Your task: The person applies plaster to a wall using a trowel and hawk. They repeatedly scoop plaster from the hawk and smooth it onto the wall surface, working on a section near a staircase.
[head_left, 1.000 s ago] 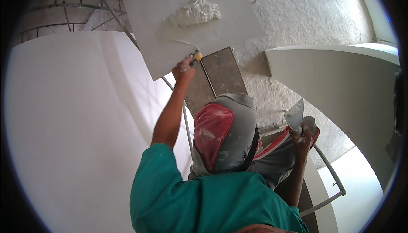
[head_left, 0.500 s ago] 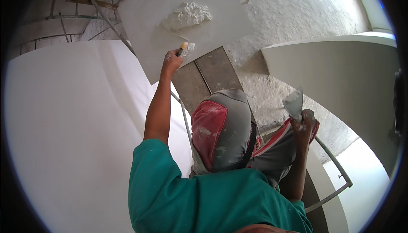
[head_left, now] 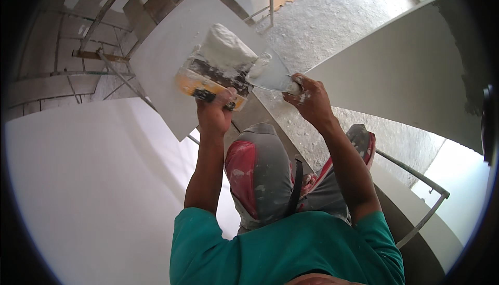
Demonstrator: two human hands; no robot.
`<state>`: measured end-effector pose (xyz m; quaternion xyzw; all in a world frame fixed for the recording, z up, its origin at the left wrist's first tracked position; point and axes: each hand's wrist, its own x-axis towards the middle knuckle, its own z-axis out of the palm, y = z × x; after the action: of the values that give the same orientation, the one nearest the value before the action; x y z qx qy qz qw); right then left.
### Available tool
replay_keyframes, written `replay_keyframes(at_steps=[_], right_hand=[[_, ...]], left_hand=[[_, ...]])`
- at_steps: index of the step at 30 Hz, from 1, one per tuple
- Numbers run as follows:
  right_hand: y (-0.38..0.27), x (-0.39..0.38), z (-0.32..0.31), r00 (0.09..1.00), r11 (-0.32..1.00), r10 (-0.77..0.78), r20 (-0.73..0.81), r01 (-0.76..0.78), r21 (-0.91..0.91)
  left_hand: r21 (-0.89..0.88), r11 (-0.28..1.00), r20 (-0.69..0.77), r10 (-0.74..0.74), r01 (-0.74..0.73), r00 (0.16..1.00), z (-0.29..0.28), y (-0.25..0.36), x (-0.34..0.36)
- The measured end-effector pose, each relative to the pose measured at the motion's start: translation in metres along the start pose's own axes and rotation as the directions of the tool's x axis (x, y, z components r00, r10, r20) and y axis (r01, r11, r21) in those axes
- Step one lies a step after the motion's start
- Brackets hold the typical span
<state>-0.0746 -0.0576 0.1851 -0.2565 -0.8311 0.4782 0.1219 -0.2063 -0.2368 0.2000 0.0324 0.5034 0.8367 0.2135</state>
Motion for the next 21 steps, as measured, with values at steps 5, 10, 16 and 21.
replay_keyframes(at_steps=[5, 10, 16, 21], right_hand=[[-0.008, 0.001, -0.035, 0.997, 0.994, -0.017, -0.069, 0.009, -0.112], [0.001, -0.003, -0.040, 0.998, 0.988, -0.042, -0.039, 0.035, -0.153], [0.034, -0.005, -0.021, 0.981, 0.995, -0.095, -0.167, 0.098, 0.010], [0.052, -0.018, -0.024, 0.988, 0.996, -0.093, -0.126, 0.090, -0.024]], left_hand=[[0.593, 0.606, 0.630, 0.061, -0.531, 0.774, 0.021, 0.008, 0.007], [0.570, 0.227, 0.795, 0.089, -0.790, 0.599, -0.004, 0.001, 0.027], [0.704, -0.086, 0.695, -0.121, -0.705, 0.708, -0.090, -0.024, 0.044], [0.930, -0.129, 0.353, 0.052, -0.344, 0.934, -0.246, -0.068, 0.075]])
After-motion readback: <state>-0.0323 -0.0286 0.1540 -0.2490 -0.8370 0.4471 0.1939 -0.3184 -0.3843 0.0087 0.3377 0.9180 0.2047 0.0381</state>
